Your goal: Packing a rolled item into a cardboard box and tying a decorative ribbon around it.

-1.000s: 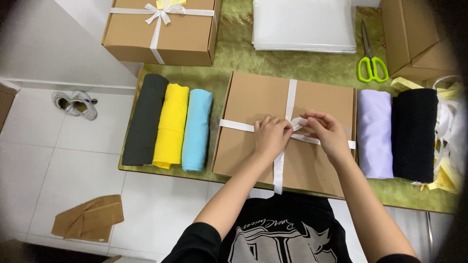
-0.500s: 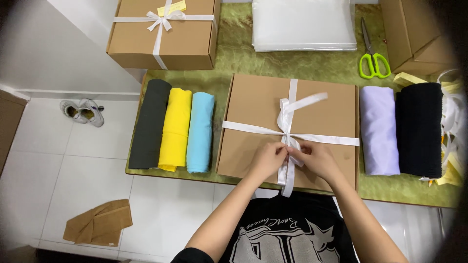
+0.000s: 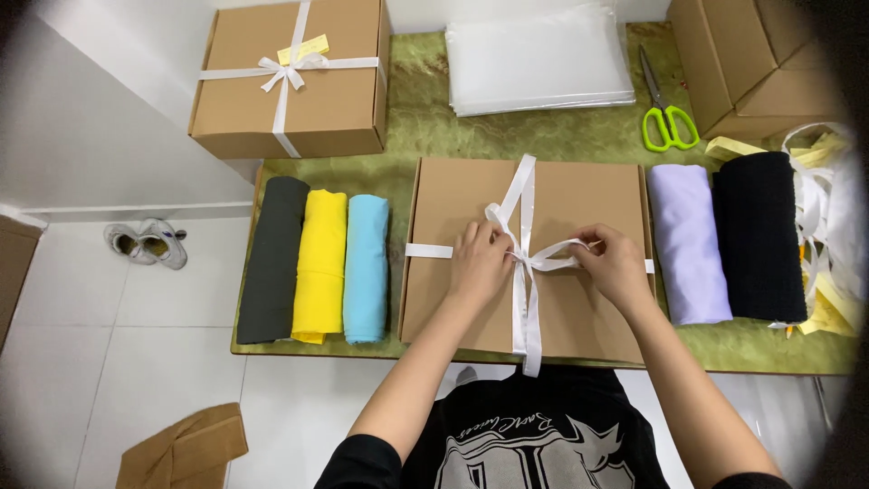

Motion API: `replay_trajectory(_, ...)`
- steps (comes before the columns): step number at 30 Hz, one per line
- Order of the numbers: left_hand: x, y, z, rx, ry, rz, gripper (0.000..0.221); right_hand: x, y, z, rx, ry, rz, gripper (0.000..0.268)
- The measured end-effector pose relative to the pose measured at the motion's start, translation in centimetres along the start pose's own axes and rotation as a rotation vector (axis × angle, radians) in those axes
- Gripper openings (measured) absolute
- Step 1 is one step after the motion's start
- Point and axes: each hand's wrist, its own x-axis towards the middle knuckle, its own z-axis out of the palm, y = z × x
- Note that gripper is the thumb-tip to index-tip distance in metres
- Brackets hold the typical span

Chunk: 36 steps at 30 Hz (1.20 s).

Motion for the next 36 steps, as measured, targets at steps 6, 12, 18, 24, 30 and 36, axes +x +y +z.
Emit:
replay_trajectory(6,-0.8,0.2,-0.3,0.154,0.160,0.159,0.018,1.1,-0.1,0.8,0.168,0.053,0.070,0.024)
replay_trajectory(12,-3.4,1.4,-1.6,0.165,0.051,0.094,0.019,0.6,-1.2,0.3,0.356,0.107,0.013,0.024)
replay_trajectory(18,-6.6,3.0,-8.6,-0.367,-0.522,-0.186,0.013,-0.5,-2.9,-0.2,0.495,0.131,0.086,0.023)
replay_trajectory(24,-4.3,2.5,-8.4,-0.301,-0.344,-0.100,0.022,-3.2,-5.1,-0.3,0.659,0.091,0.095,0.042)
replay_trajectory(30,-1.2,0.1,-4.4,-0.103,0.049,-0.132,0.041,-4.5,-4.1,-1.0,0.543,0.117,0.078,0.059)
replay_trajectory(36,0.3,-3.4,-2.3,-0.190,-0.081,-0.400,0.049,-3.6,-5.3,-0.8,0.591,0.044,0.110,0.059)
